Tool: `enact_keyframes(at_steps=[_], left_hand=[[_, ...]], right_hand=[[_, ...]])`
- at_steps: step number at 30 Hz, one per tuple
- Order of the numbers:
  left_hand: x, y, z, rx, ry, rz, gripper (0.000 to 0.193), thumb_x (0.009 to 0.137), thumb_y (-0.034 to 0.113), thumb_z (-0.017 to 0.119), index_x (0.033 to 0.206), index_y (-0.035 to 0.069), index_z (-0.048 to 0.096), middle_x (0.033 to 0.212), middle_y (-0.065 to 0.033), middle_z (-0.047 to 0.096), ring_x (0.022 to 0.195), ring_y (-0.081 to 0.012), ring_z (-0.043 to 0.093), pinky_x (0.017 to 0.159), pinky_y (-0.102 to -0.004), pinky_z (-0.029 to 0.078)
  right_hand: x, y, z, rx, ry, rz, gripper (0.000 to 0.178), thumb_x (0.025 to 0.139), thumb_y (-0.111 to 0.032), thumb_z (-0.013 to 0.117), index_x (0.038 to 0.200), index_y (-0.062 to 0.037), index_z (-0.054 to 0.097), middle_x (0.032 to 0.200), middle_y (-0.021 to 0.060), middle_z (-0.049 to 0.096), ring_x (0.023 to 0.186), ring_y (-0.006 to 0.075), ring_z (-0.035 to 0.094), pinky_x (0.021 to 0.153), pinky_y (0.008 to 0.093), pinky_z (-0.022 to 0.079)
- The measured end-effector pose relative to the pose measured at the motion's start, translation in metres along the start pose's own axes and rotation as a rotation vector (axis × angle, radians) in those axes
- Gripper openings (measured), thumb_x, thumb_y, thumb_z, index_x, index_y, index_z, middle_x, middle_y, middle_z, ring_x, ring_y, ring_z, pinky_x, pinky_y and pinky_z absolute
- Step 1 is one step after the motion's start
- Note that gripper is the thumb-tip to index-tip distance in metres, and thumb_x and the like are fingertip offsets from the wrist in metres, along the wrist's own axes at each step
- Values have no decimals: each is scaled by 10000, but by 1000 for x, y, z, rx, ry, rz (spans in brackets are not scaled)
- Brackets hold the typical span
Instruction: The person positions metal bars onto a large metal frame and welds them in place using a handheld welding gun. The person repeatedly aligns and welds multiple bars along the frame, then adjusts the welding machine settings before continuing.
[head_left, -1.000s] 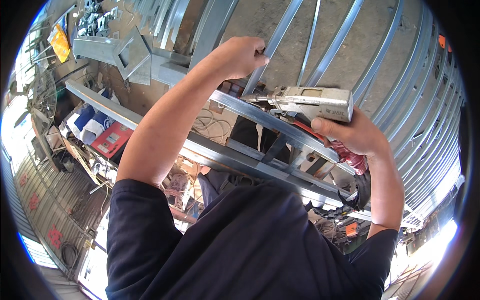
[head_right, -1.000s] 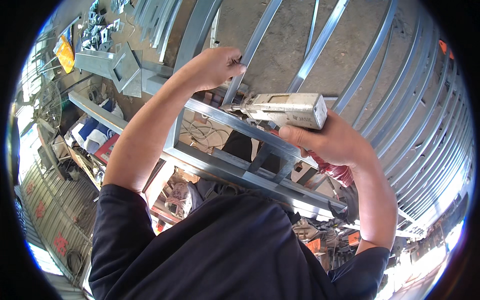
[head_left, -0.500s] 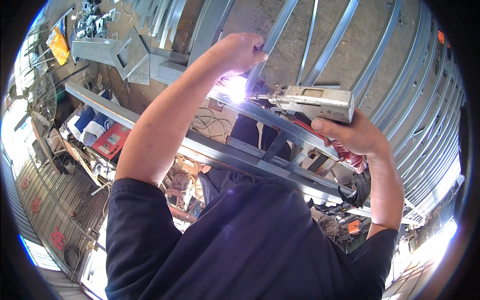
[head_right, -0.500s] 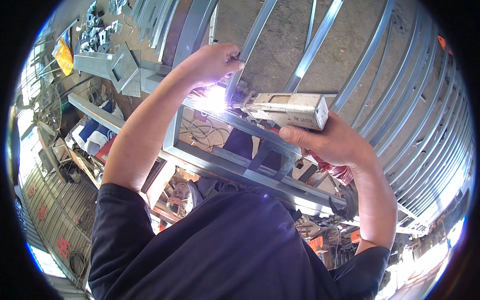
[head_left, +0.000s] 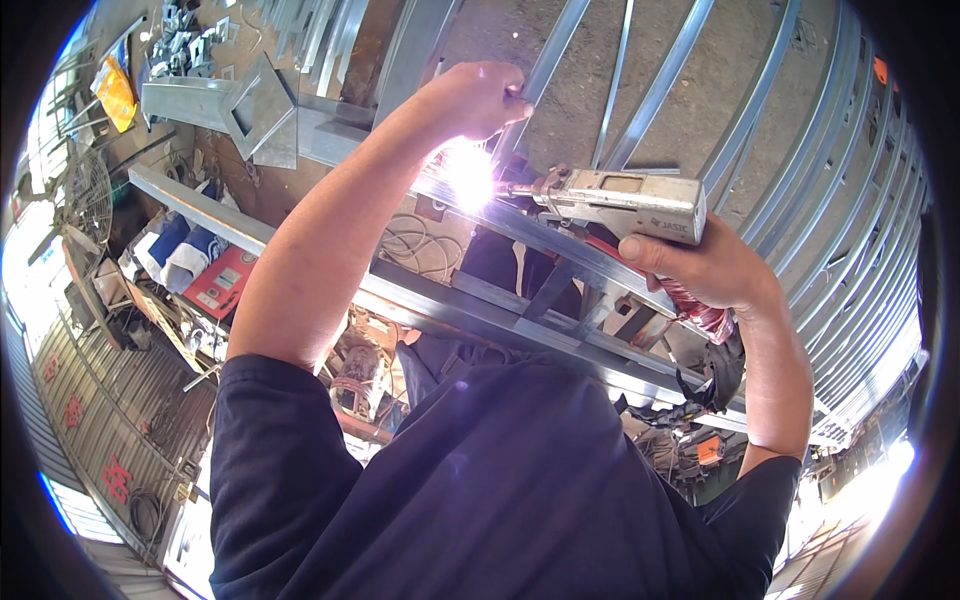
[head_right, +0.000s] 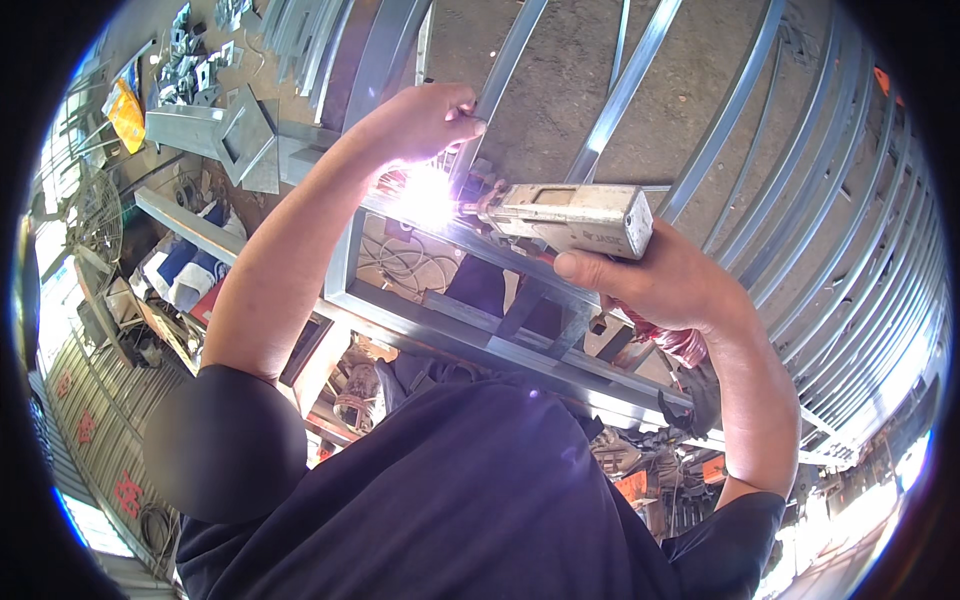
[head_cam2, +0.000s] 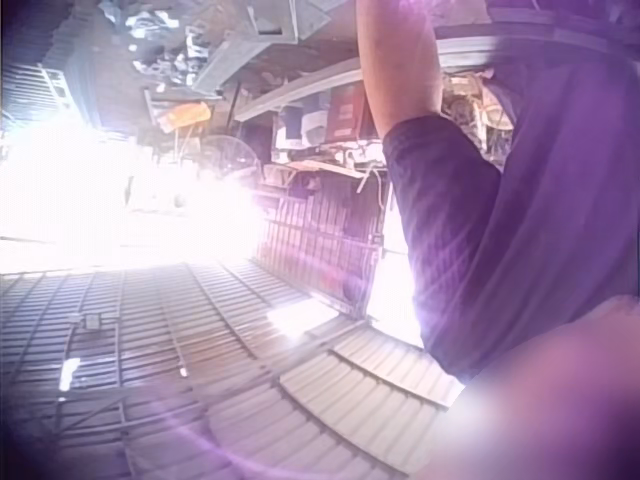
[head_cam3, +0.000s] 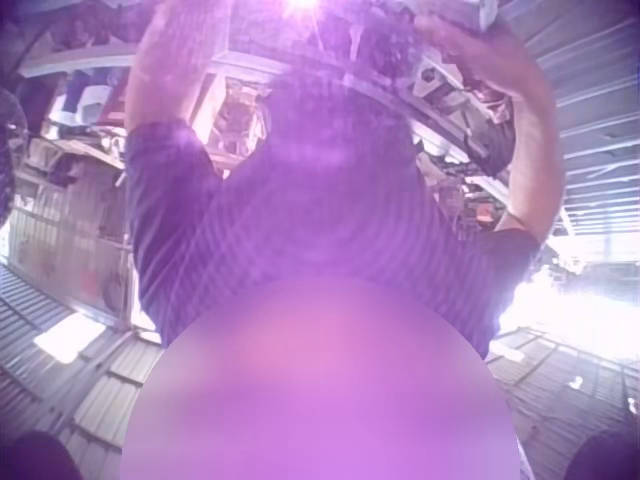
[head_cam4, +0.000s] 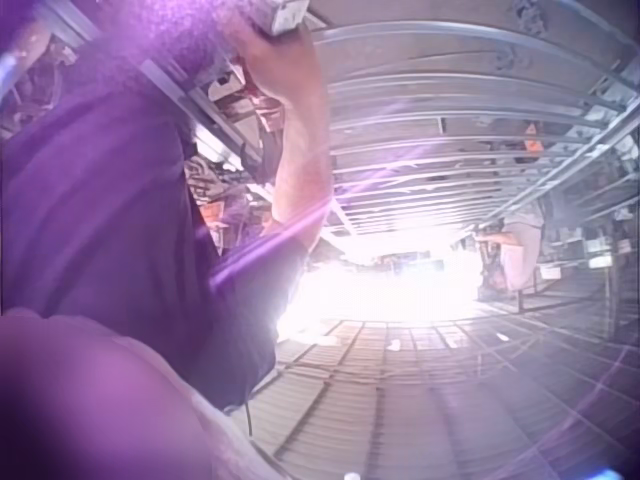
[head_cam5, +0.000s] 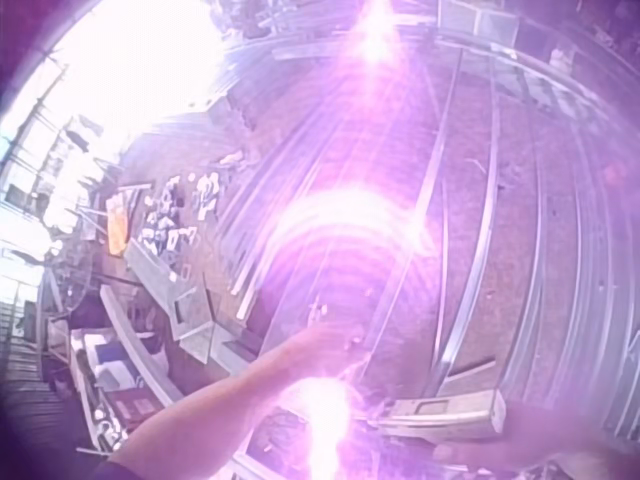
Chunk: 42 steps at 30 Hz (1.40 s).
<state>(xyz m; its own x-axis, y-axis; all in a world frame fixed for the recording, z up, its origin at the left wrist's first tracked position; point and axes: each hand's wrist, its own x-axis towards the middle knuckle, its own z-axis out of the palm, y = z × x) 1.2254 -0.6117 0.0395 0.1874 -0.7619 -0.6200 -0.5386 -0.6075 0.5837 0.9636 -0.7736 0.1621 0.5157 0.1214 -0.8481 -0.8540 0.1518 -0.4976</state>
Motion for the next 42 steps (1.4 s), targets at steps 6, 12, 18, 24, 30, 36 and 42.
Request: enact_keyframes(at_steps=[6,12,18,24,30,36,42], left_hand=[[-3,14,-9,-41,-96,-103,351,987,330,696,1137,12,691,950,-154,759,862,-269,750,775,-415,573],[-6,17,-9,38,-68,-70,340,1005,314,675,1131,-2,680,925,-144,758,868,-240,749,778,-397,568],[-6,16,-9,0,-65,-80,346,997,315,681,1124,-7,681,947,-147,759,862,-233,745,775,-387,571],[-5,15,-10,-13,-73,-82,340,994,309,683,1132,-2,688,955,-150,757,851,-233,735,768,-398,567],[-5,15,-10,20,-69,-62,353,1003,313,675,1128,-16,682,947,-161,751,846,-239,729,768,-404,566],[-8,19,-13,-8,-68,-38,336,1003,300,682,1097,-23,676,923,-150,748,822,-238,719,768,-390,559],[-4,8,-8,-29,-51,0,292,995,266,697,1090,-10,685,921,-145,757,832,-242,732,773,-386,559]], right_hand=[[-2,-2,2,7,22,-22,831,881,-549,823,1451,0,570,1149,171,735,906,185,703,734,331,604],[-3,2,-2,-4,9,-11,849,866,-568,829,1444,2,578,1141,168,735,900,182,703,718,325,603],[-6,5,-2,-4,24,21,857,860,-575,832,1438,6,583,1149,167,732,887,180,701,713,315,598],[-8,2,-3,11,26,19,845,865,-554,837,1438,9,577,1158,163,727,893,180,698,720,318,597],[-10,4,-4,42,28,-10,813,878,-524,836,1438,6,577,1167,153,727,911,188,698,722,321,598],[-17,13,-9,108,69,-20,811,870,-512,850,1415,26,584,1103,149,732,894,214,716,718,345,606],[-16,25,-13,165,65,-46,778,880,-503,846,1376,43,600,1002,148,726,812,196,712,695,338,603]])
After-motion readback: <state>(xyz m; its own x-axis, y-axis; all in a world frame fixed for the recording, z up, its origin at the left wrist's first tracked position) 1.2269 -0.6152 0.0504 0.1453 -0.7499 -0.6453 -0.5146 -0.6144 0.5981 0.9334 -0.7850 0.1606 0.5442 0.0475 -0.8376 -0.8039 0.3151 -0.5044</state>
